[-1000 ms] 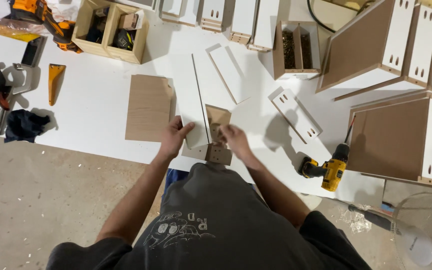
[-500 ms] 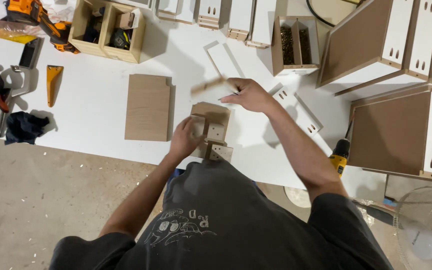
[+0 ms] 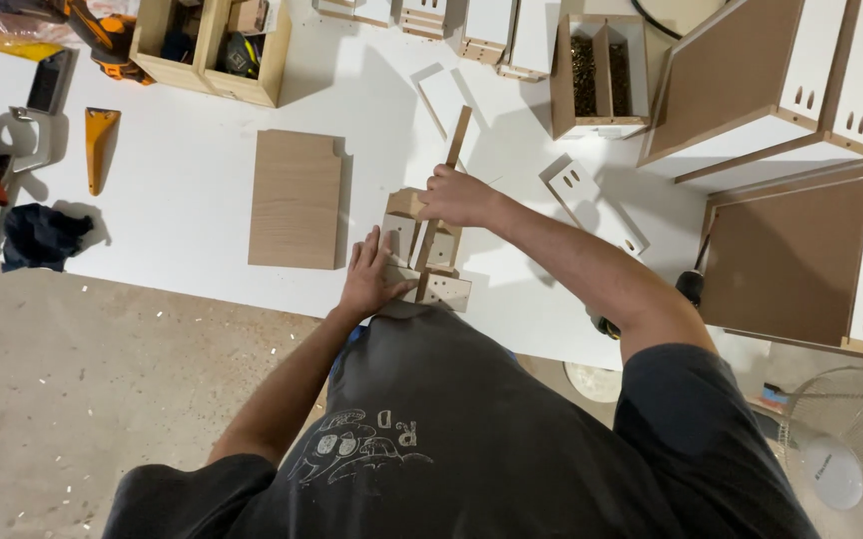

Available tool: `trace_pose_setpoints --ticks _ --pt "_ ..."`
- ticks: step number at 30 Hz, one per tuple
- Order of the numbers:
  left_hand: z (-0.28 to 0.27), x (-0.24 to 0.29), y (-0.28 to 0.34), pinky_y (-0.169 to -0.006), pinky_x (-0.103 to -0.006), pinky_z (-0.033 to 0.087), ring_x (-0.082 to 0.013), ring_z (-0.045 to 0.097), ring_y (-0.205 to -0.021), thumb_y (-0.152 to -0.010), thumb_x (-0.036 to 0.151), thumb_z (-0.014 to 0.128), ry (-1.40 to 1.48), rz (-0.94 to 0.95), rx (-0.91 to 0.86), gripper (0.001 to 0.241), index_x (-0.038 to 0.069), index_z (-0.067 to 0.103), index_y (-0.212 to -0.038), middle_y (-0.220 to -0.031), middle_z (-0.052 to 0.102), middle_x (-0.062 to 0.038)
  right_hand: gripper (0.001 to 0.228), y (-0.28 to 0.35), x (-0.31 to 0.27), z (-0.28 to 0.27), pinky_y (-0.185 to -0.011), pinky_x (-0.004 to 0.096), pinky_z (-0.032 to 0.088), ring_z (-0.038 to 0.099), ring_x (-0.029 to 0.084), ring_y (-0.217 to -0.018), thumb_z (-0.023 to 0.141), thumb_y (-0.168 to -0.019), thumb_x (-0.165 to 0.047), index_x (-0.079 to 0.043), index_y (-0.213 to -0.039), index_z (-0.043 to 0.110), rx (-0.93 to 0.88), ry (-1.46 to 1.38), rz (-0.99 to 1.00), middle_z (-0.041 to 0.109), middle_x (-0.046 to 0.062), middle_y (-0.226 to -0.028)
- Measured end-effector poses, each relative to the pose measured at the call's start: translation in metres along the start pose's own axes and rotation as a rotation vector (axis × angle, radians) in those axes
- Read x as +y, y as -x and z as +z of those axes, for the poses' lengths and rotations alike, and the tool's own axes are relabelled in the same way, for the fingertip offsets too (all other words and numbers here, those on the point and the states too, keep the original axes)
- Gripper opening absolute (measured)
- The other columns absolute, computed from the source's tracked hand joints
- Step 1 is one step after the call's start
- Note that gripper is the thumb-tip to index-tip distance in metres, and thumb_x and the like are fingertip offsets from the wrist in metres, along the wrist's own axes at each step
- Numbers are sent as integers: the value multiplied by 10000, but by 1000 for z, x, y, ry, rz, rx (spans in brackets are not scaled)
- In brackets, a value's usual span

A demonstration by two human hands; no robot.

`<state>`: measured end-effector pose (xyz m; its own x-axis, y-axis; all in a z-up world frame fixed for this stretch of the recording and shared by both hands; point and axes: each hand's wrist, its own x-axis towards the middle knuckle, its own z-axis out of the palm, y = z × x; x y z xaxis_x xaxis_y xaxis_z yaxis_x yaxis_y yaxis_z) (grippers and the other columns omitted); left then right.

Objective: Assembling wooden furniture components by aligning boards and fastening them with a power drill and screws.

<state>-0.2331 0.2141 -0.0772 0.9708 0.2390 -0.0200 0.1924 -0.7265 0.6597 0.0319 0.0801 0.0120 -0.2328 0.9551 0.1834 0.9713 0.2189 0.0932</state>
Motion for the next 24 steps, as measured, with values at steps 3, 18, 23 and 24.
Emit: trace_pose_setpoints --ticks 3,18,23,24 --pt "-6 5 0 -1282 -565 167 -344 284 -1540 -759 744 754 -13 0 -11 1170 178 258 -1654 -1716 178 -132 190 5 2 26 -913 385 430 589 163 -779 682 -920 -210 -256 -764 583 -7 28 -5 541 -64 -720" --pt "-23 18 -2 -1306 -532 52 -308 146 -1586 -765 745 740 0 -22 -112 1200 181 186 -1667 -1738 63 -115 272 -6 3 36 -902 398 441 588 200 -749 625 -957 -235 -221 -692 569 -128 122 -38 574 -30 -650" --pt "-39 46 -23 -1300 -544 118 -328 178 -1577 -905 763 572 180 -111 -125 884 206 421 -1574 -1721 133 -103 249 -9 -2 21 -922 388 430 605 203 -785 670 -931 -220 -213 -692 600 -118 80 -17 592 -18 -653" --pt "-37 49 -30 -1294 -549 175 -342 231 -1563 -872 831 565 173 -125 -108 890 238 490 -1532 -1702 196 -96 244 -10 -1 20 -923 381 430 604 199 -784 679 -924 -221 -215 -694 598 -113 72 -20 586 -21 -652"
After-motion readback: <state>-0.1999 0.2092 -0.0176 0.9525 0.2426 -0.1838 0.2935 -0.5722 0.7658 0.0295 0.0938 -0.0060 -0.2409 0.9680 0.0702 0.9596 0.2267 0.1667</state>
